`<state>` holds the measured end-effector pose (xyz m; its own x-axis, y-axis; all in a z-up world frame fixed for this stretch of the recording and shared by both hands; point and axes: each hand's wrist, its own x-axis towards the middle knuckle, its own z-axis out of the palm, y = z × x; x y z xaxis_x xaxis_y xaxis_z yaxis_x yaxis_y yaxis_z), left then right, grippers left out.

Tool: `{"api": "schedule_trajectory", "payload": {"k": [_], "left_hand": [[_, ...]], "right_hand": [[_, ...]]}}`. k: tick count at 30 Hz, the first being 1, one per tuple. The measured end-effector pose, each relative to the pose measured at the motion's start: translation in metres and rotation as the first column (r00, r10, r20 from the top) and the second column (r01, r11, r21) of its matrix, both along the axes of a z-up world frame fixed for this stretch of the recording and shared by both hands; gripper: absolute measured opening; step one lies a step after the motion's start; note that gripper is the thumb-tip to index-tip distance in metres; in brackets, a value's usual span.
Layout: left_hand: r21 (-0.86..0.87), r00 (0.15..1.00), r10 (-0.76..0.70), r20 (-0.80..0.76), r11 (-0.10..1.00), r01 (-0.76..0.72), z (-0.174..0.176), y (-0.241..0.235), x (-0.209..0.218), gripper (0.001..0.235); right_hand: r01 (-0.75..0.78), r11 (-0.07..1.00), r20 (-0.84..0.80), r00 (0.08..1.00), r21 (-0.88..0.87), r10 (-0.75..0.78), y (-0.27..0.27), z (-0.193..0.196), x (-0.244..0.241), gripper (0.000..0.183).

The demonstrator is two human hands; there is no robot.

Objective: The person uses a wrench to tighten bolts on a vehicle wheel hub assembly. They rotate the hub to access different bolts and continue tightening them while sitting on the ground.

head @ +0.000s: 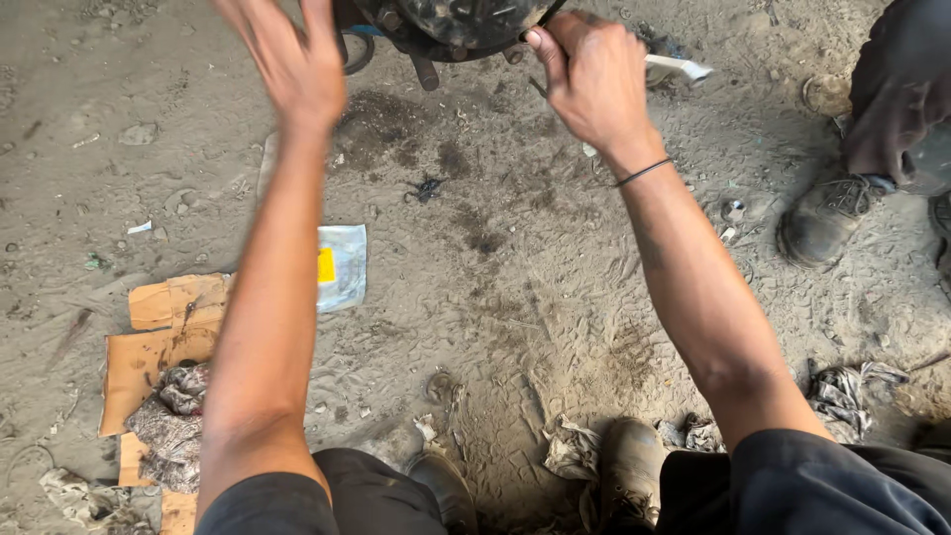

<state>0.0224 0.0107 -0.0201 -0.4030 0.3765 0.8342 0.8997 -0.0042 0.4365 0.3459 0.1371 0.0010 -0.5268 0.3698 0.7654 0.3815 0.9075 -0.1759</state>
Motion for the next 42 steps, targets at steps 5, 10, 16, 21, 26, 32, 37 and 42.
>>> {"api": "schedule_trajectory", "payload": {"k": [5,10,16,21,26,32,37,42], "left_hand": [[0.130,0.922,0.152,-0.355,0.985,-0.112,-0.046,0.039,0.055,0.125],[0.079,0.934,0.188,-0.305,0.982,-0.172,-0.049,0.058,0.119,0.121],[0.174,0.928,0.201,-0.312,0.973,-0.152,-0.013,0.049,0.138,0.129],[0.225,0.954,0.161,-0.253,0.969,-0.103,-0.016,0.054,0.141,0.134],[0.188,0.961,0.132,-0.242,0.978,-0.087,-0.034,0.062,0.133,0.134],[0.139,0.973,0.102,-0.206,0.987,-0.074,-0.047,0.066,0.122,0.135],[0.152,0.970,0.111,-0.217,0.985,-0.078,-0.035,0.059,0.135,0.132],[0.268,0.950,0.108,-0.292,0.963,-0.028,-0.003,0.053,0.143,0.134]], "right_hand": [[-0.097,0.989,0.031,0.995,0.114,0.094,0.006,0.023,0.011,0.035],[-0.276,0.899,-0.113,0.961,-0.341,0.252,0.019,0.010,0.013,0.037],[-0.207,0.920,-0.014,0.977,-0.333,0.215,0.037,0.001,0.041,0.037],[-0.107,0.932,0.012,0.993,-0.345,0.118,0.048,-0.008,0.053,0.038],[-0.184,0.964,0.050,0.979,-0.190,0.197,0.070,-0.030,0.059,0.042],[-0.326,0.772,-0.201,0.945,-0.546,0.257,0.041,-0.037,0.038,0.046],[-0.867,0.151,-0.877,0.481,-0.475,0.008,-0.028,-0.100,-0.039,0.050],[-0.628,0.480,-0.667,0.737,-0.613,0.113,0.000,-0.142,-0.028,0.050]]}}
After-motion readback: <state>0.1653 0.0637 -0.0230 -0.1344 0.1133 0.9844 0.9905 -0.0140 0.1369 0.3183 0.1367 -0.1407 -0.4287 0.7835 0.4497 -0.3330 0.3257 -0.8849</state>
